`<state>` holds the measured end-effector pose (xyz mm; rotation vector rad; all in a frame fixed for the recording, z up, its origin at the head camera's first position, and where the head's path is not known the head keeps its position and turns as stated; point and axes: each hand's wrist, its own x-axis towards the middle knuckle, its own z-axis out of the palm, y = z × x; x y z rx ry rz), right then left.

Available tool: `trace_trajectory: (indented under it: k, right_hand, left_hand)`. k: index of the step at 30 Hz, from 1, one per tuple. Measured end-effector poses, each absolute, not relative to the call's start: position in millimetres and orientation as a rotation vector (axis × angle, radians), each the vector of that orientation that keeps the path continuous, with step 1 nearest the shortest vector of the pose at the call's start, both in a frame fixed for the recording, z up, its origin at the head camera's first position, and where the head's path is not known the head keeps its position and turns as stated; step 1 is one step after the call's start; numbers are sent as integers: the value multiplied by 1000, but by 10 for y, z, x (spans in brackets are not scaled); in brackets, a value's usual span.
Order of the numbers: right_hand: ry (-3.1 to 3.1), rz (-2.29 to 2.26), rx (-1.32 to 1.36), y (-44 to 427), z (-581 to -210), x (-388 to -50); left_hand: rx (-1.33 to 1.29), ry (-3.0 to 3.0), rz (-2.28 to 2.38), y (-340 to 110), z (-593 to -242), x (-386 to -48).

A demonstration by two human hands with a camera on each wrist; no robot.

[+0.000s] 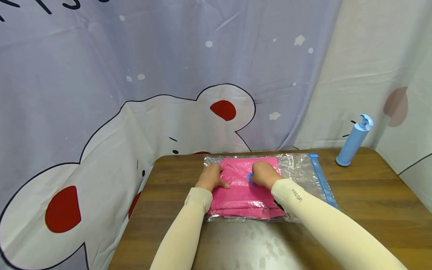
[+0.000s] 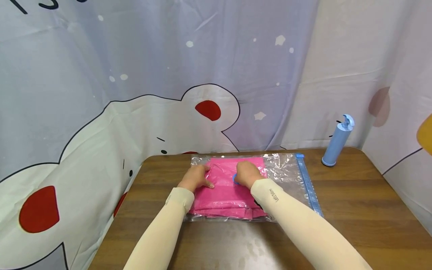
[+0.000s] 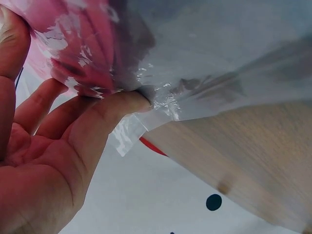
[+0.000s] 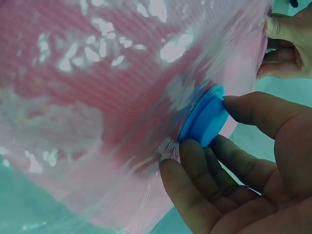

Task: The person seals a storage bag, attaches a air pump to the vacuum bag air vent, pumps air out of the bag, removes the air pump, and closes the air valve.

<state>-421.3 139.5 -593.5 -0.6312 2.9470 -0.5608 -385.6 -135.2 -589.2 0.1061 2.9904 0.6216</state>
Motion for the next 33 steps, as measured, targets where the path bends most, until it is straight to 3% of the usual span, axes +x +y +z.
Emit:
trace_trajectory:
  k: [9, 22, 33]
  right_hand:
    - [2964, -535, -690, 1365, -5925, -4232]
    - [2975, -526, -656, 1381, -5973, -4256]
    - [3002, -471, -875, 1321, -5763, -4027]
  left_hand:
    - [91, 2986, 591, -1308, -5808, -3825]
    - [166, 3004, 549, -1416, -6099, -4032]
    - [194, 3018, 579, -1431, -6127, -4038]
